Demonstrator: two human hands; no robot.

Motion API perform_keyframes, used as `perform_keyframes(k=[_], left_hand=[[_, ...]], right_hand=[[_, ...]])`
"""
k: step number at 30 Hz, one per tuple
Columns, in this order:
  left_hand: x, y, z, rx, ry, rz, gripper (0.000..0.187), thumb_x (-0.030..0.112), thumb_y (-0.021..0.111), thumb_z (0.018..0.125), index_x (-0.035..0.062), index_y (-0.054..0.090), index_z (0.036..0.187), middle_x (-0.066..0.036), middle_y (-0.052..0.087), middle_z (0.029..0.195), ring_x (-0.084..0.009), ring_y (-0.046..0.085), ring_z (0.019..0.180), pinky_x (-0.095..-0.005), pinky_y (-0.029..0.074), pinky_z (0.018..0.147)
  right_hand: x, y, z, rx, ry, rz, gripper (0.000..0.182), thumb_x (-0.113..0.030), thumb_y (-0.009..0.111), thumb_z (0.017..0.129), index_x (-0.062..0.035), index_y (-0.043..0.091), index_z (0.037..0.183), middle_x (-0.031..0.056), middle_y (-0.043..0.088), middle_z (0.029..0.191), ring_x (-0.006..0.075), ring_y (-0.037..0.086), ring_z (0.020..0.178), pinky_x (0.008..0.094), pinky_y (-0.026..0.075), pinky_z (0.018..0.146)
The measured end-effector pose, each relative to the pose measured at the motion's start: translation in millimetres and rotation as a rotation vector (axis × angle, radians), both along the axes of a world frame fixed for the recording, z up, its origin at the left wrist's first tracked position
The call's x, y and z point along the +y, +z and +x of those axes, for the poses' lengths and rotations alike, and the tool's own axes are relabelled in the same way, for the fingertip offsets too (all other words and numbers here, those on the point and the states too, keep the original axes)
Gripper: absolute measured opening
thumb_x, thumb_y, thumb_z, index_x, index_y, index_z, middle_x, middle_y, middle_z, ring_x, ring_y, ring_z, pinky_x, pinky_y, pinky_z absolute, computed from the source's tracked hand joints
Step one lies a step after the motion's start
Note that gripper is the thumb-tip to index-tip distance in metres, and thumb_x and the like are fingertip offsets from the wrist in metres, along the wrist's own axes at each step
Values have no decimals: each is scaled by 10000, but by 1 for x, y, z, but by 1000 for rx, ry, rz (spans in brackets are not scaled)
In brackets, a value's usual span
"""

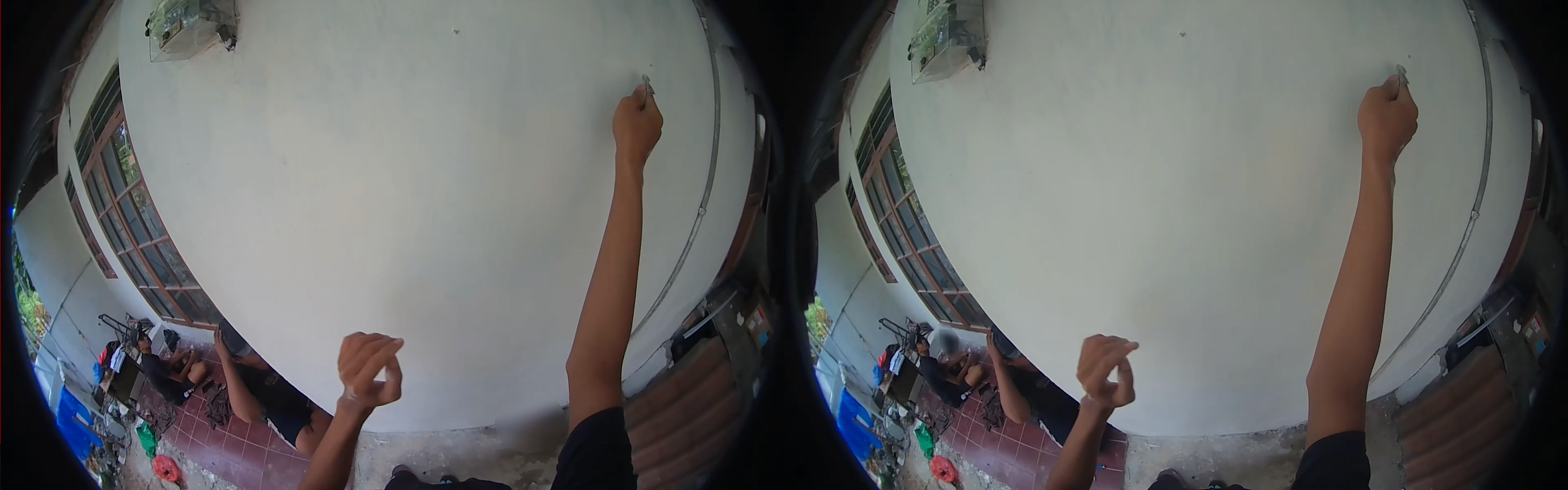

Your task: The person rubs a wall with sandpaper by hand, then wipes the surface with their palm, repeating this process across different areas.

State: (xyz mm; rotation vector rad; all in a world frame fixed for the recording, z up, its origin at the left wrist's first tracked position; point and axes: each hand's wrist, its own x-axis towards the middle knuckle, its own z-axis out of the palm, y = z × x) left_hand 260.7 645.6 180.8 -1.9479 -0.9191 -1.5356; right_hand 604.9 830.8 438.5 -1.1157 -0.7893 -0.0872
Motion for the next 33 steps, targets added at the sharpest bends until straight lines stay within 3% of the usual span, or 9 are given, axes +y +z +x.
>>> perform_keyframes(k=[2, 8, 12, 17, 20, 23, 25, 28, 33], left_hand=[[3, -68, 26, 37, -55, -370, 308, 79, 699, 766, 60, 703, 1073, -88, 718, 842, -236, 682, 771, -356, 509, 736], [-37, -283, -17, -4, 4, -1527, 435, 359, 594, 907, 135, 601, 1280, -138, 708, 1073, -322, 689, 939, -398, 536, 861], [-71, -328, -39, -71, -1, -1596, 424, 360, 605, 903, 121, 621, 1253, -151, 711, 1052, -322, 695, 929, -409, 536, 861], [-82, -308, -51, -279, 75, -1532, 422, 367, 620, 902, 107, 631, 1235, -170, 707, 1054, -307, 701, 922, -400, 543, 853], [-91, -314, -75, -450, 200, -1490, 420, 372, 621, 901, 111, 634, 1230, -150, 714, 1052, -292, 699, 939, -387, 543, 857], [-114, -373, -113, -505, 334, -1533, 417, 383, 645, 874, 121, 654, 1199, -135, 720, 1038, -295, 696, 951, -396, 541, 859], [-147, -425, -140, -459, 422, -1532, 363, 328, 678, 849, 98, 679, 1130, -137, 726, 959, -292, 707, 866, -380, 550, 793], [-204, -460, -166, -502, 543, -1650, 331, 270, 707, 833, 69, 678, 1095, -141, 719, 910, -286, 706, 802, -361, 553, 736], [-240, -464, -193, -647, 625, -1844, 378, 281, 710, 836, 68, 638, 1140, -147, 688, 970, -285, 671, 863, -368, 534, 771]], right_hand=[[11, -17, 10, 39, -36, 55, 486, -294, 336, 1007, -4, 514, 1353, 195, 640, 1187, 336, 604, 1127, 402, 449, 985], [18, 3, -3, -69, -2, 81, 479, -289, 345, 1011, -28, 493, 1384, 176, 650, 1169, 304, 618, 1099, 385, 451, 976], [-2, 12, -17, -241, 47, 45, 469, -294, 354, 1014, -52, 504, 1386, 92, 652, 928, 223, 618, 861, 367, 475, 831], [-1, 26, -59, -254, 155, 78, 469, -314, 376, 1015, -52, 517, 1378, 45, 560, 741, 192, 538, 704, 371, 444, 707], [6, 39, -86, -315, 82, 69, 453, -308, 386, 1020, -44, 529, 1359, 106, 656, 928, 252, 628, 872, 373, 483, 816], [12, 33, -118, -468, -10, 381, 422, -280, 390, 1025, -37, 536, 1338, 183, 623, 1226, 326, 584, 1170, 389, 458, 987], [11, 24, -142, -547, -12, 427, 406, -256, 387, 1029, -37, 527, 1341, 194, 485, 1418, 345, 418, 1354, 406, 366, 1110], [31, 37, -161, -683, -228, 575, 411, -259, 385, 1033, -37, 518, 1353, 178, 519, 1390, 347, 445, 1333, 392, 376, 1102], [4, 39, -193, -654, -150, 433, 408, -252, 381, 1037, -56, 509, 1371, 155, 512, 1406, 327, 428, 1350, 397, 340, 1127]])
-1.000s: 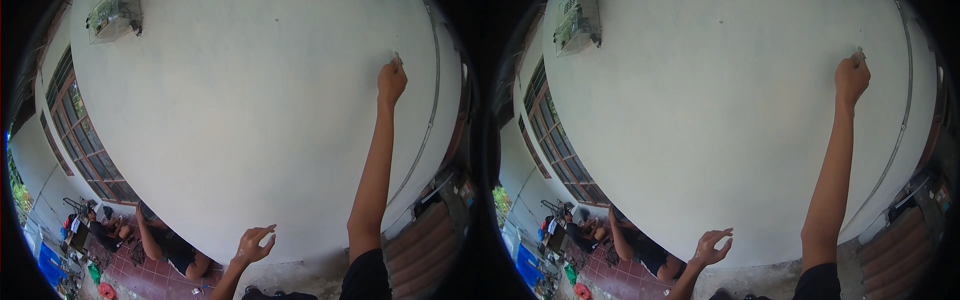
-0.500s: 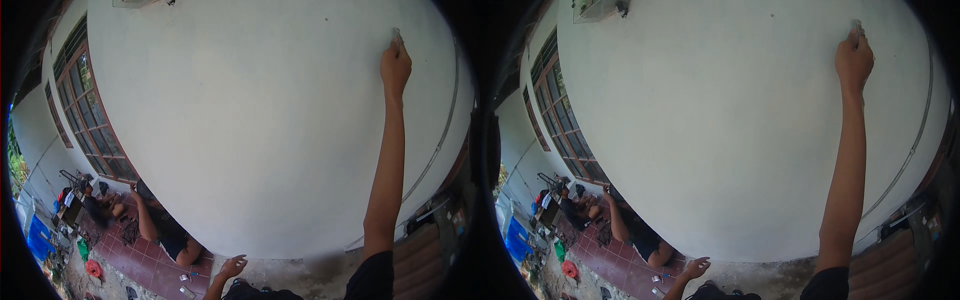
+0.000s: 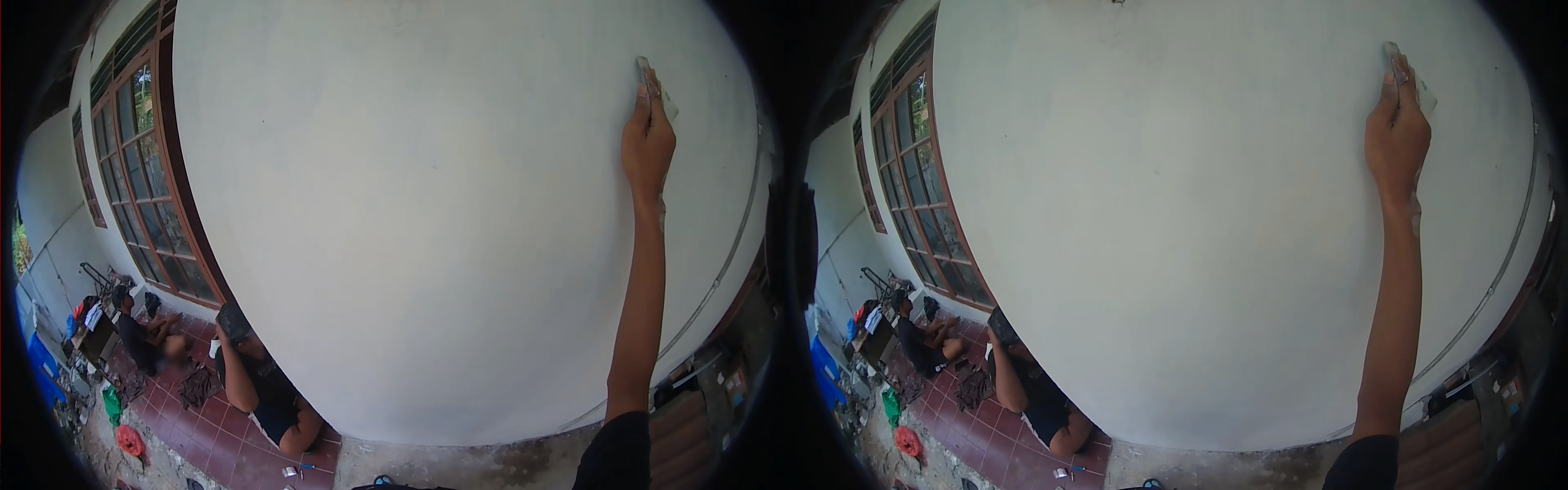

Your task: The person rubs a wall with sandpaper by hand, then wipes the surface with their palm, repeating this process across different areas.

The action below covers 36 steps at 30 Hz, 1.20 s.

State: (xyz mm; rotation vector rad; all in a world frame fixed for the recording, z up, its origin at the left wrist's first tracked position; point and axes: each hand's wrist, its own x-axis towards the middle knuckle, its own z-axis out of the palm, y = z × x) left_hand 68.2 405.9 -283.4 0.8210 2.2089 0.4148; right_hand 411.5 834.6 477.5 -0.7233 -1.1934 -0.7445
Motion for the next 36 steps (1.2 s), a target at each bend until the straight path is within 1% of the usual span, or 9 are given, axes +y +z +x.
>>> perform_keyframes(k=[4, 11, 14, 17, 20, 24, 29, 33, 36], left_hand=[[12, 9, -34, -28, 25, 22, 418, 290, 712, 838, 68, 606, 1175, -152, 663, 1018, -285, 644, 912, -373, 519, 799], [56, 43, -63, -30, 34, 87, 493, 305, 716, 841, 66, 550, 1238, -160, 620, 1102, -283, 596, 997, -382, 493, 847], [69, 46, -70, -28, 21, 124, 526, 312, 718, 842, 65, 526, 1265, -163, 601, 1138, -283, 575, 1034, -385, 482, 868], [89, 53, -79, -23, 14, 162, 559, 319, 720, 843, 65, 502, 1291, -166, 583, 1174, -282, 554, 1071, -389, 471, 889], [107, 71, -85, -15, 15, 172, 593, 325, 721, 845, 64, 478, 1318, -170, 564, 1210, -281, 534, 1107, -393, 460, 910], [138, 107, -85, -7, -24, 236, 638, 334, 724, 847, 63, 446, 1354, -174, 539, 1258, -281, 506, 1156, -398, 445, 938], [170, 138, -50, -84, -59, 303, 696, 345, 727, 849, 62, 406, 1398, -180, 508, 1318, -280, 472, 1217, -404, 426, 973], [186, 199, 11, -267, -184, 313, 743, 354, 729, 851, 61, 374, 1434, -185, 483, 1365, -279, 444, 1266, -409, 411, 1000], [222, 295, 73, -509, -430, 515, 778, 361, 731, 852, 61, 350, 1461, -188, 465, 1401, -278, 424, 1303, -413, 400, 1021]], right_hand=[[-7, -45, -11, -100, -51, -59, 393, -224, 379, 1041, -67, 508, 1377, 129, 502, 1422, 309, 406, 1369, 390, 329, 1135], [-16, -24, -81, -375, -91, 125, 379, -143, 442, 1015, -48, 498, 1377, 135, 505, 1416, 318, 426, 1352, 428, 341, 1129], [-46, -95, -128, -647, 72, -45, 420, -19, 451, 973, -39, 487, 1392, 141, 501, 1422, 314, 417, 1363, 467, 320, 1133], [-50, -166, -149, -1087, 173, -4, 350, -133, 594, 931, -103, 603, 1280, 49, 559, 1380, 206, 469, 1333, 402, 384, 1112], [-37, -153, -150, -1186, 134, 113, 340, -192, 636, 898, -135, 634, 1232, 9, 571, 1368, 163, 489, 1312, 362, 401, 1103], [-37, -100, -100, -1002, -54, 102, 319, -156, 582, 933, -110, 628, 1245, 26, 574, 1364, 182, 494, 1310, 377, 403, 1099], [-28, -141, -23, -960, -182, 70, 358, -180, 602, 918, -70, 607, 1259, 71, 574, 1359, 220, 530, 1275, 395, 450, 1054], [-62, -198, 35, -767, 247, -402, 343, -9, 572, 904, -29, 616, 1243, 102, 612, 1303, 249, 544, 1260, 422, 441, 1065], [-101, -253, 60, -530, 925, -1001, 243, -61, 564, 937, 15, 598, 1165, 177, 669, 1043, 275, 668, 902, 386, 526, 797]])
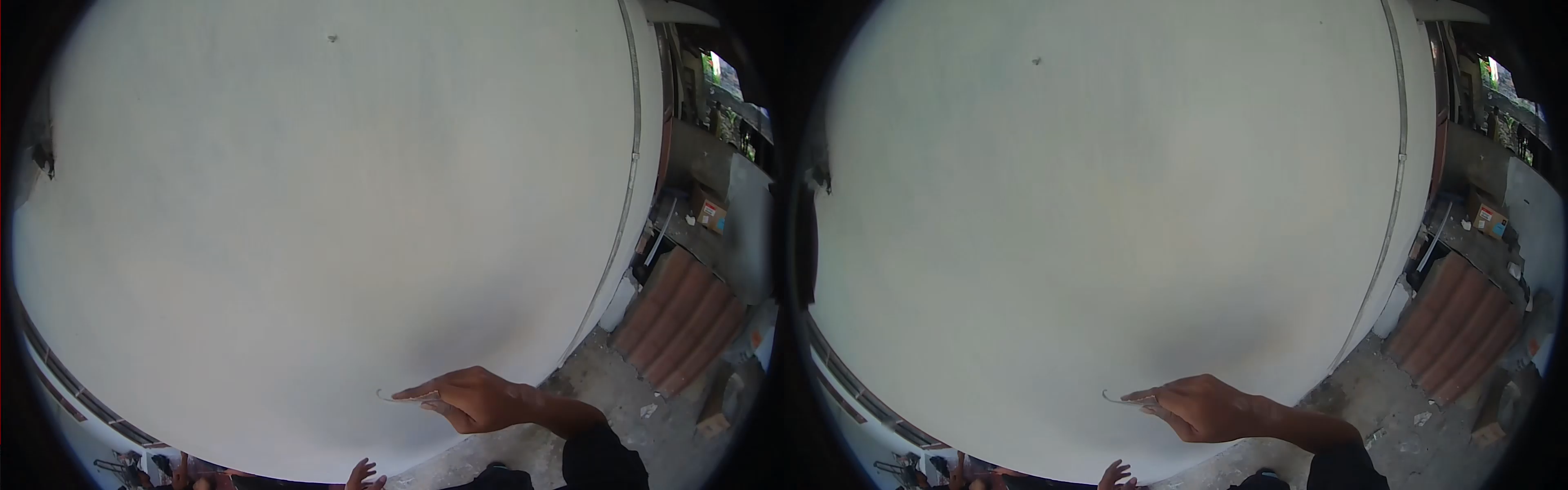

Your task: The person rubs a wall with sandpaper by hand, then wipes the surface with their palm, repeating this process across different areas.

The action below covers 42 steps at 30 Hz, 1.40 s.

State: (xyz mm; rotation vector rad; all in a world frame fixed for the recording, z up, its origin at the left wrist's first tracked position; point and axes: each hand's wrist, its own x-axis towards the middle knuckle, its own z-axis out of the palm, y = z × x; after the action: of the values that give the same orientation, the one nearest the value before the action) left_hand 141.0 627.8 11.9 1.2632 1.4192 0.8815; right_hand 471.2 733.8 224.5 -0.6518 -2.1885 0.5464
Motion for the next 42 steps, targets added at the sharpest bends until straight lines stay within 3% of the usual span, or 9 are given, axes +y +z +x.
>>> perform_keyframes(k=[5, 9, 11, 15, 20, 33, 35, 36, 42], left_hand=[[62, 108, 101, 29, -473, 319, 543, 172, 799, 785, 2, 588, 1255, -165, 648, 1175, -248, 616, 1068, -345, 486, 888], [59, 104, 123, 419, -203, 272, 361, 151, 789, 791, 88, 693, 1134, -173, 707, 1044, -255, 676, 944, -326, 507, 891], [60, 126, 103, 590, 195, 1052, 144, 31, 765, 745, -18, 664, 836, -158, 683, 752, -260, 679, 655, -285, 468, 576], [30, 187, 38, 1174, 1266, 1325, 105, -4, 706, 855, -76, 700, 932, -160, 726, 838, -252, 704, 669, -318, 514, 560], [42, 243, -19, 1395, 1348, 1473, 86, 27, 711, 847, -46, 669, 832, -177, 710, 956, -238, 693, 713, -297, 529, 560], [143, 207, 11, 1013, 1322, 1620, 290, -76, 647, 852, -34, 664, 1138, -212, 653, 1196, -286, 662, 1080, -338, 546, 863], [145, 201, 27, 426, 1442, 1296, 296, -44, 603, 908, -51, 628, 1203, -199, 644, 1224, -249, 616, 1157, -299, 525, 868], [151, 200, 23, 369, 1459, 1401, 310, 100, 616, 961, -75, 615, 1217, -79, 702, 975, -45, 557, 809, -191, 450, 708], [150, 211, 62, 535, 1393, 1358, 328, 65, 575, 969, -52, 579, 1276, -149, 684, 1134, -120, 615, 1021, -238, 475, 868]], right_hand=[[-36, -99, 6, 290, 9, -493, 188, -91, 495, 996, 50, 581, 1087, 227, 655, 808, 304, 627, 684, 334, 478, 646], [-47, -95, 32, 500, -142, -826, 263, -94, 565, 956, 51, 604, 1172, 190, 656, 1171, 244, 587, 1124, 360, 446, 967], [-41, -101, 42, 492, -211, -725, 270, -88, 570, 951, 40, 605, 1185, 179, 664, 1163, 246, 606, 1113, 361, 459, 959], [-33, -183, 92, 241, -403, -429, 313, -112, 613, 932, -5, 606, 1226, 148, 691, 1118, 250, 661, 1053, 352, 503, 919], [-24, -315, 159, 24, -511, -581, 391, -311, 542, 973, -20, 619, 1223, 201, 633, 1219, 313, 593, 1163, 395, 424, 1030], [-1, -349, 131, -293, -394, -724, 363, -256, 538, 980, 11, 612, 1214, 183, 647, 1188, 282, 612, 1125, 375, 449, 1004], [4, -348, 125, -319, -343, -682, 358, -248, 537, 980, 15, 611, 1213, 180, 650, 1183, 277, 615, 1120, 372, 452, 1000], [7, -344, 116, -325, -304, -638, 356, -243, 537, 981, 18, 610, 1212, 179, 651, 1181, 275, 616, 1117, 371, 454, 998], [38, -251, -23, -264, -42, -26, 343, -218, 535, 984, 32, 607, 1208, 171, 657, 1166, 260, 625, 1099, 362, 466, 986]])
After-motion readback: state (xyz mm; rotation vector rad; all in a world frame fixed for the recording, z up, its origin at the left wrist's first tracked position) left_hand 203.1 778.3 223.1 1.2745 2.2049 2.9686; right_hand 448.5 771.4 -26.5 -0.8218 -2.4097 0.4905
